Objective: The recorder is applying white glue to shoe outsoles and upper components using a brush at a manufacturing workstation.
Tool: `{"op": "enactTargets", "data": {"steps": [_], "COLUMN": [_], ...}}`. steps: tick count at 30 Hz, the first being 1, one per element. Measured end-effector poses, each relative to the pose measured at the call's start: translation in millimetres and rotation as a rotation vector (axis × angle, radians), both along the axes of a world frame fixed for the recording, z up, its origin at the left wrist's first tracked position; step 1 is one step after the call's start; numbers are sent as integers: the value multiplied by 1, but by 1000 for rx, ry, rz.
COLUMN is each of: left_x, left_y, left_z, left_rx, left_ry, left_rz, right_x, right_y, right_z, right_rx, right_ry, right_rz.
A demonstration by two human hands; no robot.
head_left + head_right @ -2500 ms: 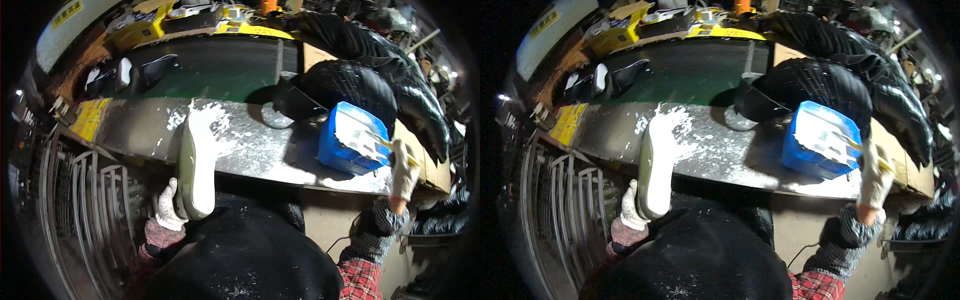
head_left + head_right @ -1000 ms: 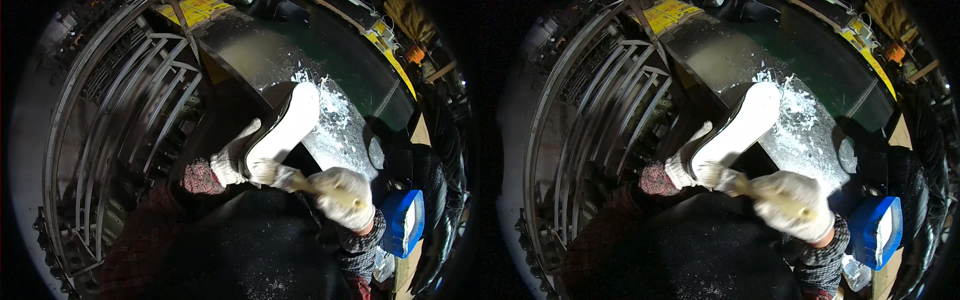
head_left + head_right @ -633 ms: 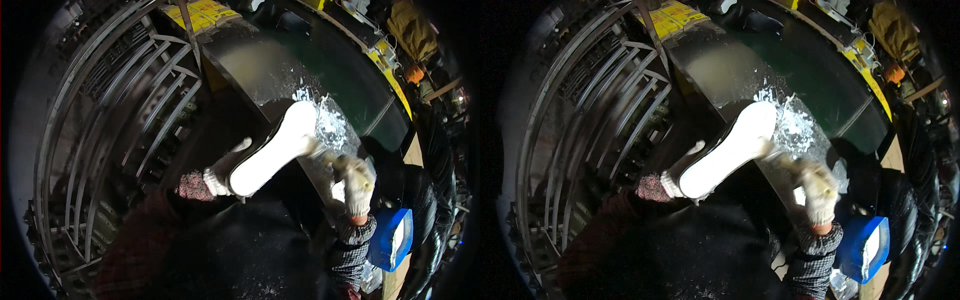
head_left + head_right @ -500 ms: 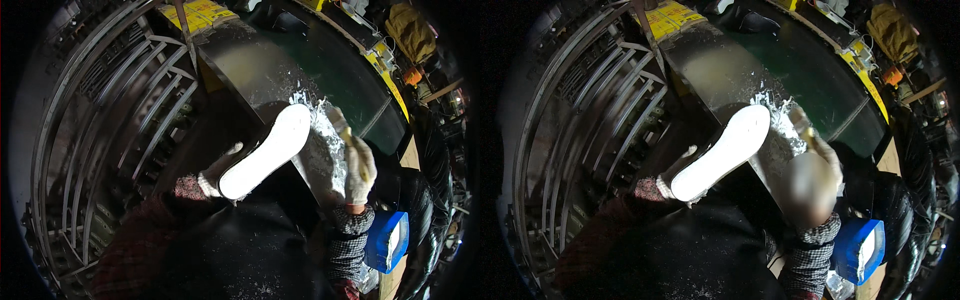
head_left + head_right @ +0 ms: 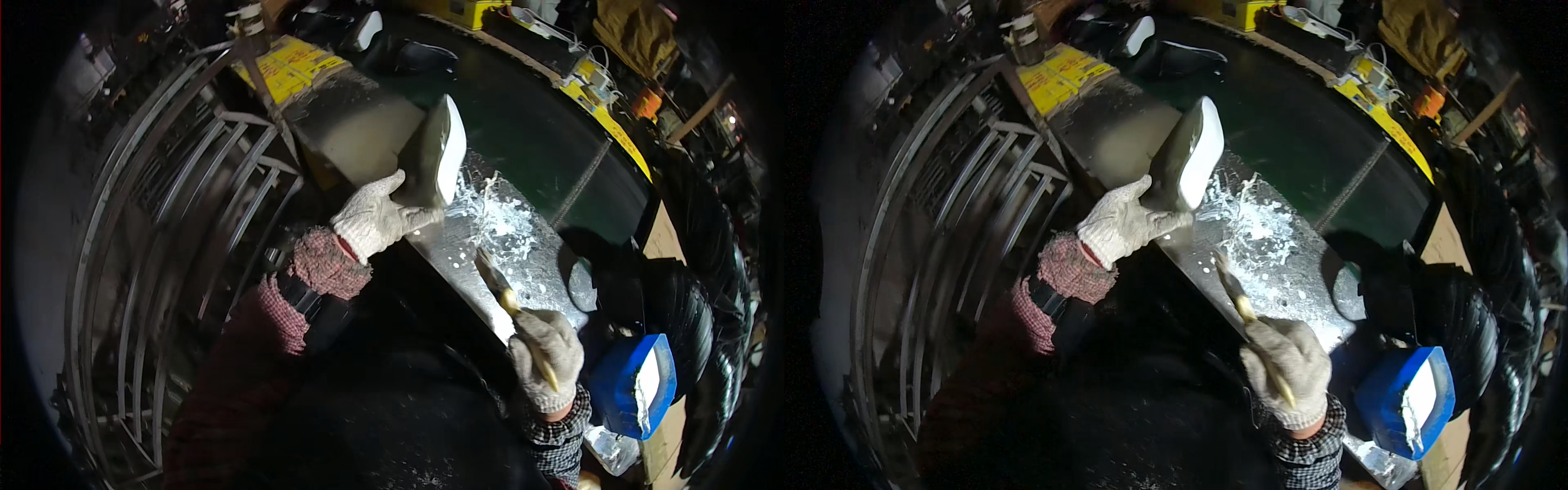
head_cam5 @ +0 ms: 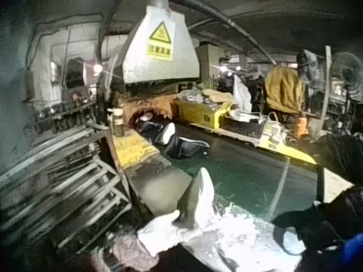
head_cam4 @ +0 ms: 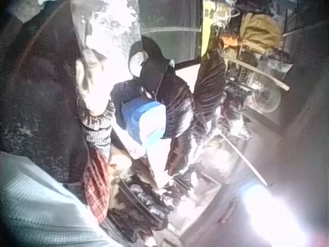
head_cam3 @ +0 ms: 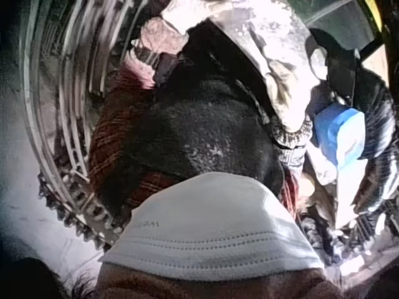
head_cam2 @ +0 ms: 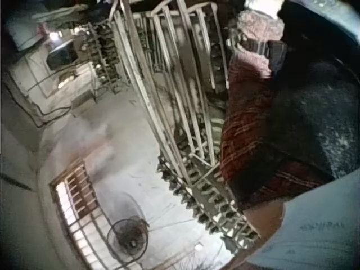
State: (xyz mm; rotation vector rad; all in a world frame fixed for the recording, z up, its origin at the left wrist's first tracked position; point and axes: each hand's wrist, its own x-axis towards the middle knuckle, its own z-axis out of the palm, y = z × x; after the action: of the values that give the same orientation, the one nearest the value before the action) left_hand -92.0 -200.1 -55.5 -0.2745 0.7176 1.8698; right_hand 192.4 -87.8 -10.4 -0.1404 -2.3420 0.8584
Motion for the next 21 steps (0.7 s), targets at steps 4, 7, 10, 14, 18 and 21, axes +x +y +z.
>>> {"op": "enactTargets", "data": {"steps": [4, 7, 10, 14, 18, 21], "left_x": [32, 72, 90, 103, 103, 111], "left_y": [6, 12, 20, 19, 18, 15], "left_z": [16, 52, 64, 68, 66, 68], "left_rx": [319, 235, 152, 6, -61, -192], "left_ry": [317, 546, 797, 866, 841, 843], "left_rz": [-149, -198, -192, -222, -294, -286], "right_x": [49, 87, 104, 118, 124, 128], "right_y": [10, 18, 19, 17, 7, 5], "right_z": [-7, -26, -32, -33, -26, -23], "right_rx": [-159, -358, -342, -360, -493, -487], "right_ry": [18, -8, 45, 91, 160, 172], "right_rz": [-195, -300, -353, -375, -451, -447]}}
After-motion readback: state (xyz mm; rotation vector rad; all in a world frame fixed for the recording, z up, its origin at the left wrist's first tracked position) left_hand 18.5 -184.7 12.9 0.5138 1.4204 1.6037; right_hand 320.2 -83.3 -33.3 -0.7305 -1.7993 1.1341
